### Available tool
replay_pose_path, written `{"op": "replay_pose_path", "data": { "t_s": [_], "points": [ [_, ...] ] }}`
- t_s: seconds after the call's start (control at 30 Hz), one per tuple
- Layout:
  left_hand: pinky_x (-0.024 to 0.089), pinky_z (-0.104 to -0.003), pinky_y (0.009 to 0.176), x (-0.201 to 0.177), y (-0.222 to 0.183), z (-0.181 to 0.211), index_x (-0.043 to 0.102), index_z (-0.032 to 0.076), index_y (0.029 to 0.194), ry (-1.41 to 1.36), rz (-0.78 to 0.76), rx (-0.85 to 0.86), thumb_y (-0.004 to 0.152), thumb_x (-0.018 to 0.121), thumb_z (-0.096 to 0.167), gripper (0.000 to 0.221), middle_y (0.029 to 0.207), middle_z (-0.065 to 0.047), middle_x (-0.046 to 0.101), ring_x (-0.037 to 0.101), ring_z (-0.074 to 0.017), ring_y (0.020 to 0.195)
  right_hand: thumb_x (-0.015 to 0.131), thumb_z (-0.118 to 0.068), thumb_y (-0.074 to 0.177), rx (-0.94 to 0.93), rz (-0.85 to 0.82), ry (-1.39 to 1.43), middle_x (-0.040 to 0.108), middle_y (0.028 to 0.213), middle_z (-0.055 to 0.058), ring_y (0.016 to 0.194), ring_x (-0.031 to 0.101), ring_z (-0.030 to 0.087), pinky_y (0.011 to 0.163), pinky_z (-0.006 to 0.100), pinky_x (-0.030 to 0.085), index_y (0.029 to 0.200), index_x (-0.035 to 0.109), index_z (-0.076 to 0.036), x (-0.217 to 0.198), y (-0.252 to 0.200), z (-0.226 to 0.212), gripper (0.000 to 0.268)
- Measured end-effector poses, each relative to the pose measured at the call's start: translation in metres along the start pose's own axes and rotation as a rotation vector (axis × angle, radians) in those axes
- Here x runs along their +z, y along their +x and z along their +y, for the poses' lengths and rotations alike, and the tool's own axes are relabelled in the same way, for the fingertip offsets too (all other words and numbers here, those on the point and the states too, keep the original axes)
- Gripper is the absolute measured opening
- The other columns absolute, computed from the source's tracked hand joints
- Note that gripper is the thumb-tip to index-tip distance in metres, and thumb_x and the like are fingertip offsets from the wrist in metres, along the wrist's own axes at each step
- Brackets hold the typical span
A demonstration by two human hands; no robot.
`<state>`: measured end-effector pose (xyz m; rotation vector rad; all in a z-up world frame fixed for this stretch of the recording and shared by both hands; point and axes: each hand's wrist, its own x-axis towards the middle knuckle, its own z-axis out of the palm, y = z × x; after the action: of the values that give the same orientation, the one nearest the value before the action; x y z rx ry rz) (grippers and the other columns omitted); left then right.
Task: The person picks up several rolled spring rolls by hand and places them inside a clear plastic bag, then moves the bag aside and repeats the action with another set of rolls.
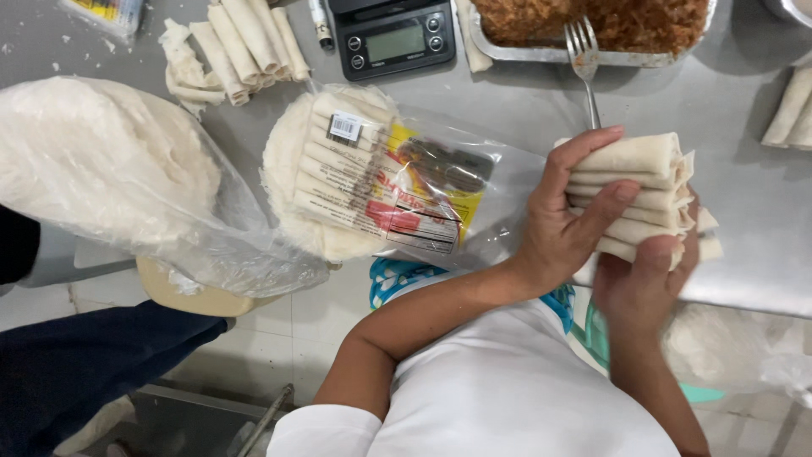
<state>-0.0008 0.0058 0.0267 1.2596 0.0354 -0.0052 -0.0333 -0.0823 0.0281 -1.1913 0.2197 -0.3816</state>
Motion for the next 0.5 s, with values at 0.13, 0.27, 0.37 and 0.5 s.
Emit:
{"op": "replay_pose_path", "data": {
  "t_s": [0.13,0.27,0.37,0.5],
  "points": [
    [0.063,-0.030,0.105,-0.021,0.001,-0.001,0.044,0.031,0.151,0.456,-0.170,0.226,0.109,0.058,0.048,0.048,0.150,0.005,0.059,0.061,-0.0167,0.123,0.056,0.009,0.094,0.334,-0.306,-0.415,0.051,0.146,0.027,0.119,0.056,0.030,0.106,0.041,0.052,0.172,0.006,-0.020,-0.007,0.019,-0.065,0.097],
    [0.065,-0.033,0.091,-0.026,-0.010,-0.005,0.041,0.036,0.152,0.580,-0.267,0.216,0.109,0.056,0.049,0.047,0.128,-0.001,0.055,0.062,-0.0166,0.103,0.068,0.006,0.094,0.320,-0.405,-0.601,0.056,0.100,0.004,0.057,0.046,-0.001,0.063,0.012,0.049,0.149,0.045,-0.011,-0.029,0.021,-0.064,0.062],
    [0.063,-0.037,0.098,-0.032,-0.015,-0.002,0.016,0.048,0.166,0.602,-0.376,0.144,0.112,0.042,0.063,0.063,0.136,-0.008,0.049,0.064,-0.0251,0.121,0.064,0.010,0.097,0.340,-0.314,-0.438,0.065,0.125,0.018,0.097,0.068,0.017,0.092,0.025,0.060,0.145,0.048,-0.003,-0.038,0.021,-0.053,0.053],
    [0.056,-0.053,0.121,-0.048,-0.037,-0.015,0.024,0.017,0.162,1.021,-0.153,0.566,0.109,0.061,0.055,0.074,0.156,-0.021,0.044,0.059,-0.0371,0.143,0.068,0.003,0.092,0.233,-0.254,-0.576,0.043,0.162,0.008,0.136,0.056,0.021,0.111,0.030,0.053,0.147,0.041,-0.015,-0.077,0.040,-0.046,0.064]
  ]
}}
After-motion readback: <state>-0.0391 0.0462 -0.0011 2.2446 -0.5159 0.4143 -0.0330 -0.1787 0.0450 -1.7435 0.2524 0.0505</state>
